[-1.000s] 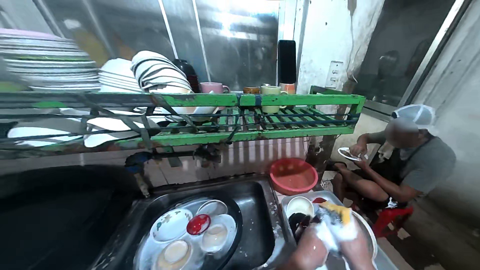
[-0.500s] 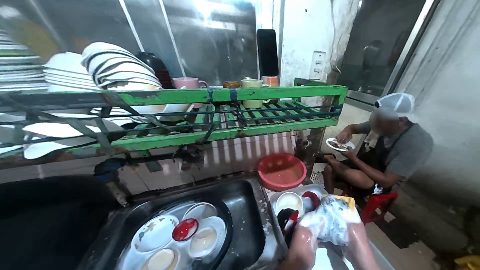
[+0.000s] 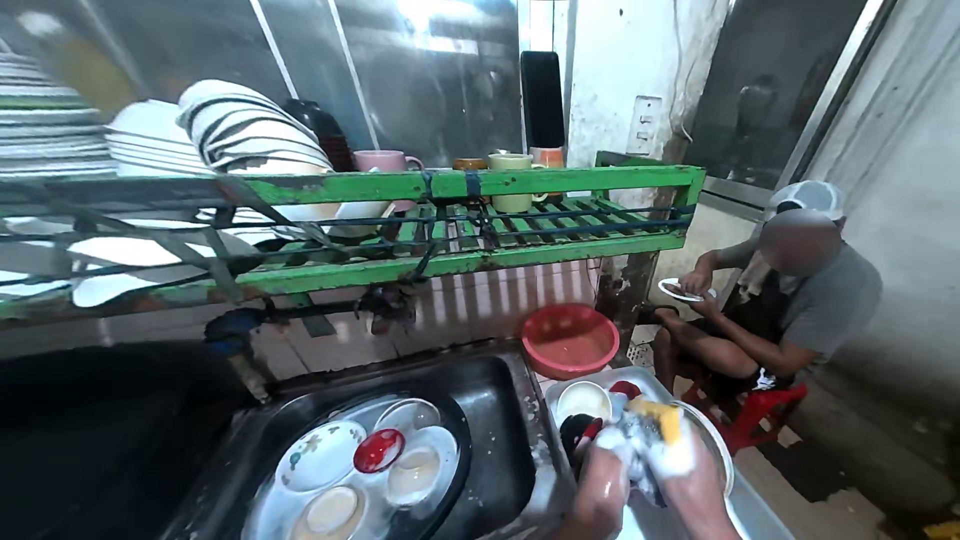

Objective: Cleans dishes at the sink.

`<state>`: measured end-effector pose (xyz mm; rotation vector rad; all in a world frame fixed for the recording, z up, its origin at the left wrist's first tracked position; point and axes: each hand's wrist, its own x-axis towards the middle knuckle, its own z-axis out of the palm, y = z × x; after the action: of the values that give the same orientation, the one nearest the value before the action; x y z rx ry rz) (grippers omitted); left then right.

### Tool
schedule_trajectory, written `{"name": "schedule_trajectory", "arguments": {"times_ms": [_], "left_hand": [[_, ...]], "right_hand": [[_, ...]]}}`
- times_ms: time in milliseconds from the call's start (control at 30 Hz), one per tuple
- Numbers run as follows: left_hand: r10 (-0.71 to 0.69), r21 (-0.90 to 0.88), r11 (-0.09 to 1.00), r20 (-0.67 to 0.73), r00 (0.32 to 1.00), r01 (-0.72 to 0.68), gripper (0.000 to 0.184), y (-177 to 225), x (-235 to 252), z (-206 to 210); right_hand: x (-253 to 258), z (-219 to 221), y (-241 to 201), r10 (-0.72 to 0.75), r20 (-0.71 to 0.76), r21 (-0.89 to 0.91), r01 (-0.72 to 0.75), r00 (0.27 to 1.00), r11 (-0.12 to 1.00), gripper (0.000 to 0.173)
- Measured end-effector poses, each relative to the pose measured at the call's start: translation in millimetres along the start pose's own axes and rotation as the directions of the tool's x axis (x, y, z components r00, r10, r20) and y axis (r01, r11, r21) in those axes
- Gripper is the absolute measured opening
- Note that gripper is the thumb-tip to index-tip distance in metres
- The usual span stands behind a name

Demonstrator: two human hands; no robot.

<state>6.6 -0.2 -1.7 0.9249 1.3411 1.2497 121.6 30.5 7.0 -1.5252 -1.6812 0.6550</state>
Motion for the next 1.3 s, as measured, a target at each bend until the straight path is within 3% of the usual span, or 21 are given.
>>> {"name": "schedule_trajectory", "arguments": {"times_ms": [67, 133, 200, 267, 333, 400, 467, 533, 600, 633, 700, 767, 833, 900, 933, 1000, 1067, 1100, 1167, 1233, 1300], "left_hand": [[0.056, 0.148, 0.987, 0.064, 0.996, -0.065, 0.033, 3.2, -4.2, -3.1], [0.078, 0.119, 0.988, 0.137, 0.988, -0.094, 0.037, 6.0, -8.2, -7.1], [0.064, 0.057, 0.995, 0.200, 0.978, -0.077, 0.038, 10.4, -11.4, -7.0], [0.024, 0.039, 0.999, 0.305, 0.952, -0.038, 0.037, 12.7, -9.6, -11.6], [-0.045, 0.031, 0.999, 0.386, 0.922, 0.036, 0.033, 15.1, -5.1, -18.4], [-0.085, 0.031, 0.996, 0.356, 0.931, 0.080, 0.034, 16.9, -2.2, -20.2], [-0.056, 0.014, 0.998, 0.328, 0.943, 0.055, 0.030, 21.7, -8.0, -16.5], [-0.005, 0.000, 1.000, 0.370, 0.929, 0.005, 0.036, 25.8, -14.3, -14.6], [0.012, 0.071, 0.996, 0.461, 0.887, -0.050, 0.034, 27.2, -12.4, -18.0], [-0.032, 0.154, 0.986, 0.515, 0.856, -0.056, 0.035, 27.7, -9.0, -22.2], [-0.158, 0.332, 0.942, 0.570, 0.806, -0.049, 0.039, 29.1, -1.0, -30.3], [-0.191, 0.364, 0.931, 0.504, 0.842, -0.007, 0.031, 29.0, -0.9, -30.3], [-0.133, 0.269, 0.963, 0.470, 0.873, 0.001, 0.037, 27.8, -3.8, -24.8], [-0.063, 0.170, 0.985, 0.427, 0.902, -0.012, 0.049, 25.8, -7.5, -13.8], [-0.043, 0.165, 0.986, 0.384, 0.922, -0.022, 0.051, 25.7, -8.6, -8.3], [-0.052, 0.296, 0.954, 0.297, 0.953, -0.040, 0.050, 28.3, -8.5, -2.1], [-0.073, 0.469, 0.881, 0.262, 0.962, -0.062, 0.040, 31.7, -9.1, -3.2], [-0.074, 0.518, 0.850, 0.288, 0.955, -0.091, 0.037, 35.1, -9.9, -5.6], [-0.073, 0.534, 0.830, 0.384, 0.920, -0.157, 0.032, 38.5, -10.8, -8.3], [-0.042, 0.478, 0.849, 0.488, 0.872, -0.227, 0.037, 39.3, -14.2, -9.0], [0.043, 0.396, 0.868, 0.538, 0.842, -0.298, 0.038, 41.1, -18.7, -8.4]], "right_hand": [[2.0, -5.5, -0.2, 0.016, 0.065, 0.034, -0.018, 0.998, 0.999, 0.063], [12.8, -18.8, 13.7, 0.129, 0.179, 0.323, -0.182, 0.975, 0.929, 0.052], [19.3, -34.9, 21.9, 0.137, 0.250, 0.552, -0.257, 0.959, 0.793, 0.034], [20.0, -47.0, 9.6, 0.075, 0.227, 0.450, -0.173, 0.971, 0.876, 0.042], [16.2, -48.5, -10.2, -0.053, 0.246, 0.085, 0.033, 0.968, 0.996, 0.051], [6.8, -41.0, -20.4, -0.185, 0.236, -0.127, 0.219, 0.954, 0.967, 0.051], [12.5, -42.4, -12.0, -0.060, 0.214, 0.035, 0.053, 0.975, 0.998, 0.049], [18.4, -48.5, 4.9, 0.181, 0.239, 0.399, -0.267, 0.954, 0.877, 0.037], [15.8, -51.3, 12.0, 0.271, 0.256, 0.507, -0.368, 0.928, 0.779, 0.032], [11.7, -52.8, 9.5, 0.225, 0.252, 0.444, -0.319, 0.941, 0.837, 0.034], [4.2, -50.4, -4.7, 0.001, 0.256, 0.136, -0.037, 0.967, 0.990, 0.046], [-2.5, -44.7, -15.7, -0.160, 0.257, -0.099, 0.191, 0.953, 0.977, 0.051], [4.3, -43.4, -6.3, -0.068, 0.208, 0.041, 0.061, 0.976, 0.997, 0.050], [14.3, -41.9, 12.5, 0.162, 0.186, 0.328, -0.216, 0.969, 0.920, 0.044], [15.2, -39.3, 14.9, 0.214, 0.167, 0.379, -0.263, 0.962, 0.887, 0.043], [5.7, -31.2, 3.3, 0.136, 0.086, 0.219, -0.152, 0.987, 0.964, 0.052], [-13.7, -16.6, -5.4, -0.124, -0.005, -0.012, 0.123, 0.992, 0.992, 0.058], [-17.9, -12.7, -5.2, -0.173, -0.037, -0.005, 0.173, 0.984, 0.985, 0.059], [-7.8, -19.0, 2.4, 0.041, 0.033, 0.216, -0.048, 0.999, 0.975, 0.056], [7.7, -30.8, 18.1, 0.251, 0.222, 0.539, -0.334, 0.942, 0.773, 0.032], [11.7, -35.8, 23.1, 0.275, 0.434, 0.780, -0.510, 0.858, 0.362, 0.038]]}}
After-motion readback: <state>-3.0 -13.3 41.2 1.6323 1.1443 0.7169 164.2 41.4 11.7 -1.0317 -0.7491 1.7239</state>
